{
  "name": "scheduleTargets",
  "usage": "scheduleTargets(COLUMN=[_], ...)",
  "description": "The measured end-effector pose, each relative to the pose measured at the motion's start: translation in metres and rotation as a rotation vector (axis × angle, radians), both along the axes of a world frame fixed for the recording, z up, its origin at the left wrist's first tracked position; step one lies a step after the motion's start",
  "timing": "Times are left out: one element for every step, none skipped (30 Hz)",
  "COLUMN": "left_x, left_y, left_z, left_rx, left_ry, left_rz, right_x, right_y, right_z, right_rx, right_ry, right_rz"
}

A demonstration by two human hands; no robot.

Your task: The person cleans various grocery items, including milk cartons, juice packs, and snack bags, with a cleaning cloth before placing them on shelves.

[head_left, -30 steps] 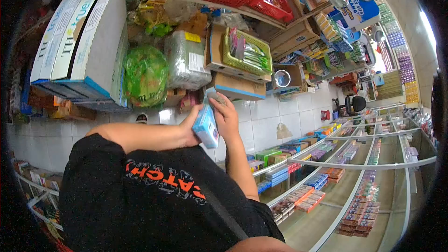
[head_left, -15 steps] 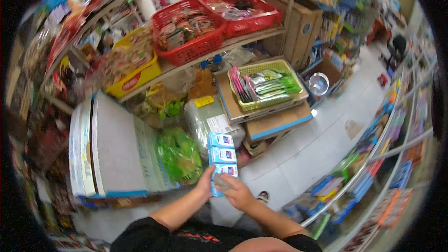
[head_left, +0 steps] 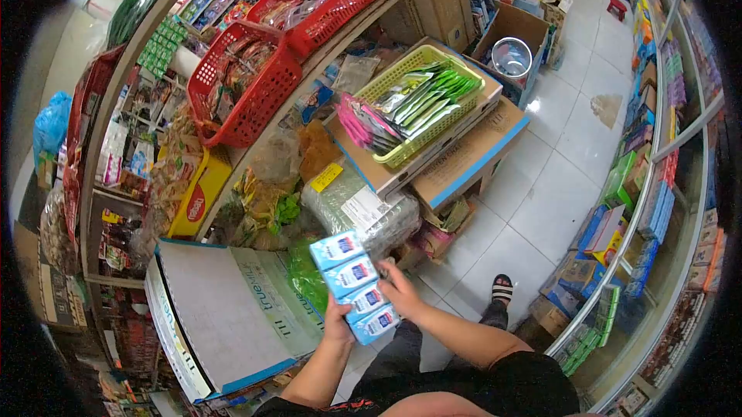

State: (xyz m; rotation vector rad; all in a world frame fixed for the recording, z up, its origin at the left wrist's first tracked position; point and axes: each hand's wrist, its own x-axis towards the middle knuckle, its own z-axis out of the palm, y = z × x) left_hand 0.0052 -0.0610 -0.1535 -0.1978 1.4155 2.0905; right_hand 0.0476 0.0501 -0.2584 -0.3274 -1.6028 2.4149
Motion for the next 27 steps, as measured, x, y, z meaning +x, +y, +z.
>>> scheduleTargets(left_x=[-0.004, -0.009, -0.01, -0.011, -0.011, -0.007, -0.004, 0.001, 0.006, 0.009, 0.013, 0.017, 0.021, 0.022, 0.022, 0.022, 0.02, 0.016, 0.015, 0.015, 0.016, 0.017, 0.019, 0.021, 0.023, 0.025, 0.029], left_y=[0.001, -0.003, -0.003, -0.004, -0.003, 0.0, 0.004, 0.007, 0.008, 0.001, 0.011, 0.015, 0.018, 0.022, 0.027, 0.032, 0.035, 0.036, 0.035, 0.034, 0.032, 0.032, 0.031, 0.032, 0.034, 0.036, 0.035], left_z=[0.003, -0.001, -0.004, -0.006, -0.007, -0.007, -0.006, -0.008, -0.01, -0.024, -0.015, -0.016, -0.017, -0.014, -0.01, -0.007, -0.005, -0.003, -0.001, 0.001, 0.005, 0.011, 0.019, 0.029, 0.039, 0.049, 0.059], left_rx=[0.0, -0.026, -0.046, -0.064, -0.08, -0.093, -0.147, -0.187, -0.226, -0.2, -0.175, -0.177, -0.18, -0.193, -0.203, -0.213, -0.261, -0.307, -0.354, -0.358, -0.361, -0.365, -0.37, -0.366, -0.356, -0.347, -0.337], left_ry=[0.013, 0.079, 0.072, 0.064, 0.056, 0.07, 0.061, 0.035, 0.007, -0.015, -0.043, -0.065, -0.086, -0.062, -0.037, -0.013, 0.016, 0.045, 0.073, 0.099, 0.118, 0.139, 0.159, 0.156, 0.162, 0.168, 0.173], left_rz=[0.046, 0.027, 0.033, 0.04, 0.046, 0.001, -0.042, -0.096, -0.148, -0.217, -0.268, -0.247, -0.228, -0.222, -0.218, -0.213, -0.224, -0.234, -0.243, -0.22, -0.216, -0.213, -0.212, -0.204, -0.214, -0.226, -0.238], right_x=[0.004, 0.007, 0.011, 0.015, 0.016, 0.016, 0.017, 0.015, 0.013, 0.013, 0.014, 0.012, 0.014, 0.018, 0.02, 0.024, 0.03, 0.037, 0.044, 0.052, 0.062, 0.069, 0.076, 0.081, 0.083, 0.083, 0.074], right_y=[-0.004, -0.002, 0.0, 0.003, 0.003, 0.004, 0.004, 0.014, 0.023, 0.033, 0.043, 0.048, 0.05, 0.054, 0.057, 0.05, 0.044, 0.038, 0.032, 0.028, 0.022, 0.017, 0.012, 0.009, 0.008, 0.005, 0.006], right_z=[-0.002, 0.001, 0.006, 0.007, 0.002, -0.005, -0.011, 0.0, 0.006, 0.014, 0.023, 0.015, 0.017, 0.023, 0.026, 0.016, 0.014, 0.013, 0.012, 0.014, 0.019, 0.024, 0.033, 0.04, 0.045, 0.048, 0.059], right_rx=[-0.02, -0.024, -0.03, -0.034, -0.054, -0.073, -0.091, -0.154, -0.279, -0.444, -0.611, -0.535, -0.517, -0.497, -0.474, -0.56, -0.588, -0.613, -0.64, -0.59, -0.543, -0.536, -0.531, -0.523, -0.515, -0.509, -0.478], right_ry=[-0.007, -0.021, -0.036, -0.052, -0.048, -0.043, -0.039, -0.05, -0.022, -0.012, -0.001, 0.062, 0.035, 0.009, -0.016, -0.082, -0.072, -0.064, -0.056, -0.142, -0.211, -0.216, -0.22, -0.248, -0.275, -0.301, -0.164], right_rz=[0.027, 0.058, 0.091, 0.125, 0.114, 0.103, 0.093, 0.062, 0.024, -0.012, -0.048, -0.088, -0.097, -0.109, -0.12, -0.084, -0.048, -0.013, 0.023, 0.1, 0.147, 0.194, 0.24, 0.215, 0.187, 0.159, -0.06])
